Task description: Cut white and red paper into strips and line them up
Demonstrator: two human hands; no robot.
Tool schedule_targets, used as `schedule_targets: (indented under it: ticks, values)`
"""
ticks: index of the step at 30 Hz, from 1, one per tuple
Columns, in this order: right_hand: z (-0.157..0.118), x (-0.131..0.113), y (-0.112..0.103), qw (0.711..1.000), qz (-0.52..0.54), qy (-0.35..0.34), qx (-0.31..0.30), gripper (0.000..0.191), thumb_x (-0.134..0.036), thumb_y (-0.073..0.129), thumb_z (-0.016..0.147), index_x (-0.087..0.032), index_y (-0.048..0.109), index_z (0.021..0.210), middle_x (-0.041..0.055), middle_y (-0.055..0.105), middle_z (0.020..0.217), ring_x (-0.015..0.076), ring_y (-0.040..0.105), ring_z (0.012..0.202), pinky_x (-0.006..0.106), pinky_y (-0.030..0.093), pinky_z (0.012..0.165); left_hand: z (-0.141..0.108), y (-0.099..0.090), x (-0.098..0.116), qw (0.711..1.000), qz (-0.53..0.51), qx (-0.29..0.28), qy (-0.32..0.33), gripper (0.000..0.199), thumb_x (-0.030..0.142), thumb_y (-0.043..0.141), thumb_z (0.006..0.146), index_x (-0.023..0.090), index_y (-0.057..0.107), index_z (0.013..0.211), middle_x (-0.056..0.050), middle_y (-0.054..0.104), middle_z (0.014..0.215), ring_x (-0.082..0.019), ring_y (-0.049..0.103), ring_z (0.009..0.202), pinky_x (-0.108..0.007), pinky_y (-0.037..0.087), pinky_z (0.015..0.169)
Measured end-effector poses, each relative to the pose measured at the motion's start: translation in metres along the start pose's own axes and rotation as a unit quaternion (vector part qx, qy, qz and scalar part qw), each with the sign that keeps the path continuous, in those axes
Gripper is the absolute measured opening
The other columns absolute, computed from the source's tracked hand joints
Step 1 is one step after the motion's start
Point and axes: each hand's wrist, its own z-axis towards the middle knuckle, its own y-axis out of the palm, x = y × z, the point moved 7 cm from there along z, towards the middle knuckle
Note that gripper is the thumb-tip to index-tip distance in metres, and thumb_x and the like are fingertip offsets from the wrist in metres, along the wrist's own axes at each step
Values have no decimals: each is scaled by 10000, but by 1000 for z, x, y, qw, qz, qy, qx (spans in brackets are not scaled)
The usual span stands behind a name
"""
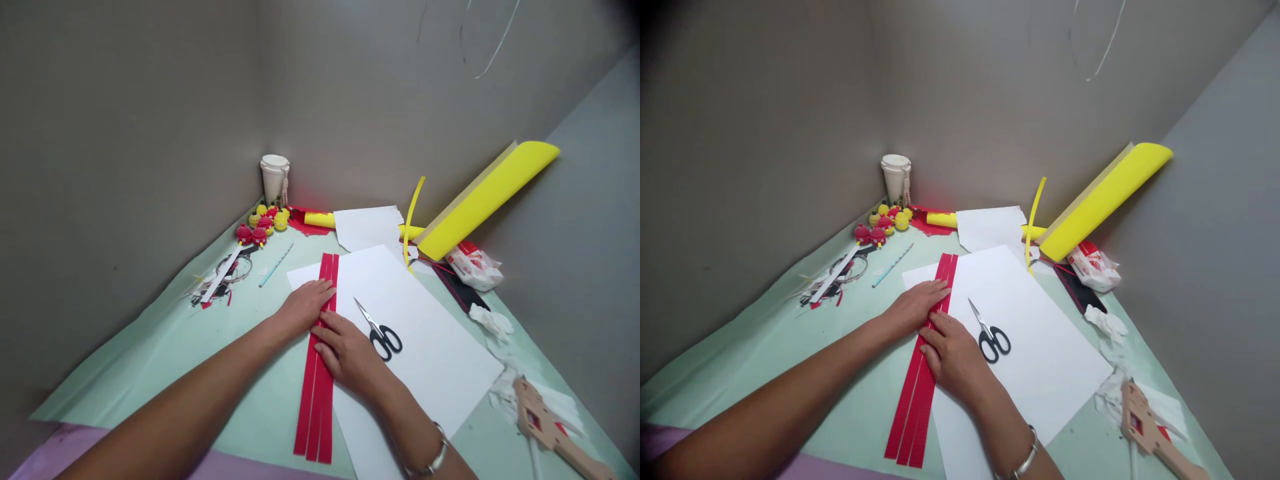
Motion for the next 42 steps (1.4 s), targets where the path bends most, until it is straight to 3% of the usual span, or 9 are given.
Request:
schedule_targets:
  ticks: [4, 13, 27, 33, 36, 38, 40, 42]
  values:
    - [1, -1, 1, 1000, 1, -1, -7, 338, -179, 533, 909, -177, 666, 1220, 129, 609, 1313, 268, 533, 1253, 429, 442, 1088, -1, -1, 1, 1000, -8, 2, 3, 418, 197, 462, 942, 209, 527, 1355, -88, 438, 1480, -219, 382, 1389, -373, 305, 1138]
    - [1, -2, 0, 1000, 8, -18, 10, 330, -161, 550, 892, -184, 671, 1198, 140, 621, 1288, 278, 539, 1252, 452, 459, 1066, 0, 5, 2, 998, 24, -62, -21, 457, 191, 426, 966, 148, 450, 1421, -118, 354, 1527, -227, 308, 1426, -373, 272, 1152]
    - [1, -4, 0, 1000, 1, -21, -1, 340, -162, 525, 905, -176, 656, 1218, 140, 620, 1274, 274, 535, 1251, 444, 451, 1082, 0, 8, 3, 996, 42, -74, -27, 466, 192, 405, 975, 142, 415, 1438, -119, 339, 1539, -216, 300, 1430, -335, 265, 1144]
    - [2, -5, -1, 1000, 6, -20, -2, 330, -148, 529, 897, -185, 657, 1199, 132, 634, 1235, 272, 553, 1221, 448, 456, 1075, 3, 1, 11, 995, 73, -63, -9, 431, 196, 441, 959, 133, 470, 1384, -143, 407, 1500, -236, 376, 1390, -358, 312, 1115]
    - [3, -6, -2, 1000, 19, -18, -5, 310, -139, 532, 890, -196, 664, 1165, 120, 650, 1183, 265, 573, 1187, 443, 472, 1056, 10, -5, 20, 991, 111, -72, -1, 352, 186, 498, 918, 113, 563, 1256, -154, 544, 1382, -255, 499, 1281, -356, 384, 1052]
    - [3, -6, -3, 999, 27, -17, -2, 307, -139, 519, 899, -210, 660, 1163, 108, 652, 1178, 260, 576, 1175, 438, 486, 1035, 18, -10, 24, 988, 135, -74, -11, 235, 177, 512, 895, 118, 630, 1089, -140, 654, 1180, -259, 607, 1097, -350, 472, 921]
    - [2, -6, -3, 999, 29, -14, 0, 315, -143, 506, 910, -213, 652, 1180, 102, 655, 1172, 257, 580, 1155, 431, 501, 1010, 27, -14, 27, 986, 148, -65, -26, 172, 175, 498, 893, 126, 644, 970, -121, 678, 1000, -260, 639, 937, -350, 508, 781]
    - [1, -4, -1, 1000, 26, -10, -3, 313, -150, 508, 913, -202, 650, 1187, 105, 661, 1149, 253, 591, 1123, 419, 513, 988, 36, -17, 28, 986, 154, -48, -36, 172, 218, 495, 910, 132, 640, 949, -115, 663, 952, -267, 630, 905, -353, 508, 726]
